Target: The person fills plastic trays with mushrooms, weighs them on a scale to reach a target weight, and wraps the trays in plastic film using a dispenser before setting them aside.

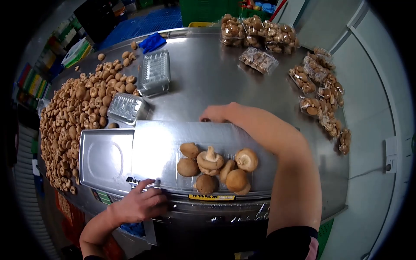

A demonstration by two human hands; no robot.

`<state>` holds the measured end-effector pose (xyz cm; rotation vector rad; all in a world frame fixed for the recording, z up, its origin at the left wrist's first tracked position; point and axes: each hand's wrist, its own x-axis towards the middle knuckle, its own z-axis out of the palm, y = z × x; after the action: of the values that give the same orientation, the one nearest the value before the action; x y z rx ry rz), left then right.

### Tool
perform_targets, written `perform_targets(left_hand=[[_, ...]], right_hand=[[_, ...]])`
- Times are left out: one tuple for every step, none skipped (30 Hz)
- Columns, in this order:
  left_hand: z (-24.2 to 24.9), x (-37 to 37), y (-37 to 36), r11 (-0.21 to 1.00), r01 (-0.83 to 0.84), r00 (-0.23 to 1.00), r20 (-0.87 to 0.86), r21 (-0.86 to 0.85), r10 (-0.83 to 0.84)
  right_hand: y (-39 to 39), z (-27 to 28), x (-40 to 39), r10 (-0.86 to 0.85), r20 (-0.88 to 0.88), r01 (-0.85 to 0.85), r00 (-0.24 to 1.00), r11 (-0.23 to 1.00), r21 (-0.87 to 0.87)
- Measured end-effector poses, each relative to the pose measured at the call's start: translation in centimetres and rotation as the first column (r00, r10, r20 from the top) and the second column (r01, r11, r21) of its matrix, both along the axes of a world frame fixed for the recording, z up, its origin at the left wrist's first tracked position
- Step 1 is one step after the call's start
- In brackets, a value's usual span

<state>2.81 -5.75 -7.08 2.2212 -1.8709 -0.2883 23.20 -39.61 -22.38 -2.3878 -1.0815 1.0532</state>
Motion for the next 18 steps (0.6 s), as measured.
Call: perform_targets(left_hand=[[0.0,0.1,0.0,1.0,0.001,0.999,0.034,0.004,-0.001],[0.4,0.1,-0.2,1.0,0.005,0.998,0.061,0.025,-0.007],[0.2,0.0,-0.1,1.0,-0.001,0.999,0.054,0.014,0.0],[0.1,0.0,0.0,1.0,-0.011,0.999,0.053,0.0,0.011],[-0.2,-0.2,0.1,0.999,-0.04,0.998,0.041,-0.022,0.041],[-0.3,-0.4,0.3,0.998,-0.049,0.998,0.035,-0.039,0.05],[-0.4,-0.5,0.3,0.997,-0.066,0.998,0.019,-0.05,0.067],[-0.6,-0.7,0.5,0.995,-0.082,0.997,0.008,-0.06,0.082],[-1.5,-1.3,0.9,0.974,-0.206,0.974,-0.117,-0.089,0.195],[-1.7,-1.6,1.0,0.965,-0.247,0.962,-0.14,-0.087,0.233],[-1.8,-1.8,1.1,0.955,-0.285,0.949,-0.164,-0.084,0.269],[-1.9,-2.0,1.2,0.943,-0.324,0.934,-0.185,-0.08,0.305],[-2.2,-2.2,1.4,0.931,-0.357,0.917,-0.224,-0.081,0.332],[-2.2,-2.4,1.4,0.929,-0.366,0.913,-0.214,-0.051,0.348],[-2.1,-2.5,1.4,0.927,-0.375,0.91,-0.2,-0.021,0.363],[-1.9,-2.6,1.3,0.924,-0.383,0.907,-0.186,0.011,0.378],[-1.0,-2.6,0.8,0.926,-0.375,0.912,-0.161,0.05,0.378],[-1.2,-2.8,0.9,0.911,-0.41,0.89,-0.207,0.03,0.407]], right_hand=[[-0.4,-0.8,0.1,-0.008,0.074,0.005,0.997,0.999,0.049],[-0.8,-0.8,-0.1,-0.071,0.111,0.06,0.991,0.994,0.095],[-1.3,0.1,-0.1,-0.132,0.152,0.111,0.98,0.984,0.138],[-1.6,2.2,-0.3,-0.225,0.276,0.194,0.934,0.971,0.136],[-1.6,5.0,-0.8,-0.31,0.393,0.274,0.866,0.951,0.145],[-1.5,7.4,-1.6,-0.445,0.348,0.332,0.825,0.88,0.34],[-1.3,10.2,-2.5,-0.568,0.28,0.377,0.774,0.768,0.517],[-0.6,13.9,-4.5,-0.586,0.251,0.376,0.77,0.735,0.565],[0.6,17.3,-7.2,-0.603,0.225,0.371,0.765,0.699,0.612],[1.5,19.6,-10.0,-0.54,0.248,0.291,0.805,0.722,0.627],[2.3,21.0,-12.7,-0.474,0.271,0.211,0.838,0.739,0.64],[3.0,21.6,-15.1,-0.398,0.342,0.146,0.851,0.805,0.575],[3.7,22.0,-17.3,-0.316,0.405,0.08,0.858,0.861,0.502],[4.1,22.3,-18.6,-0.232,0.461,0.016,0.856,0.905,0.425],[4.3,21.9,-19.3,-0.214,0.514,0.002,0.831,0.924,0.381],[4.4,20.8,-19.8,-0.194,0.562,-0.008,0.804,0.942,0.336],[4.5,19.6,-20.4,-0.173,0.608,-0.015,0.775,0.957,0.291],[4.7,18.5,-20.8,-0.213,0.653,-0.012,0.727,0.947,0.322]])
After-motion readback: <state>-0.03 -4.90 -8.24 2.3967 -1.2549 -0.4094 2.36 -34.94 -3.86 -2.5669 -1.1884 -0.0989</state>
